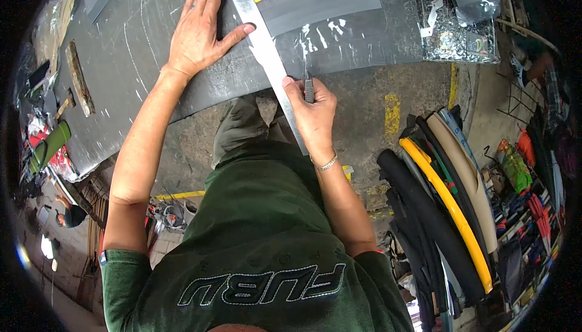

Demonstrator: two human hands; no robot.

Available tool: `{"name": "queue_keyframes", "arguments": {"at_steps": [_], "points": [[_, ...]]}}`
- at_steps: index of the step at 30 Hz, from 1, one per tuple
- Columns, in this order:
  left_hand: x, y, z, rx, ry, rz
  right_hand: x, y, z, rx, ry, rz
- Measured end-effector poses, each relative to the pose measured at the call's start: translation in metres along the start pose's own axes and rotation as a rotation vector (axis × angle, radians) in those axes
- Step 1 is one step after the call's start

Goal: Cutting gray fabric material using a utility knife and a straight edge ruler on a workshop table.

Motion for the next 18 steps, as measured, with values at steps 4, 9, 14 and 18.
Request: {"name": "queue_keyframes", "arguments": {"at_steps": [4, 9, 14, 18], "points": [[0.0013, -0.0009, 0.0007, -0.014, -0.019, 0.007, 0.0004, -0.0043, 0.001, 0.027, -0.004, -0.013], [0.0022, -0.0002, 0.0008, -0.008, -0.015, -0.014, -0.0008, -0.0025, 0.0003, 0.016, -0.013, -0.01], [0.0026, -0.0009, 0.0008, -0.014, -0.023, -0.011, -0.0018, -0.0041, -0.0008, 0.015, -0.015, 0.015], [0.0025, -0.0004, 0.0002, -0.016, -0.031, -0.002, -0.0027, -0.0035, -0.0012, 0.034, -0.015, 0.027]]}}
Point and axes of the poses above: each hand's wrist, its own z-axis away from the middle knuckle, its own x-axis out of the palm, y = z × x, the point moved 4 cm from there along -z, towards the middle knuckle, and after that the axes turned 15 degrees about -z, right-handed, at the moved point
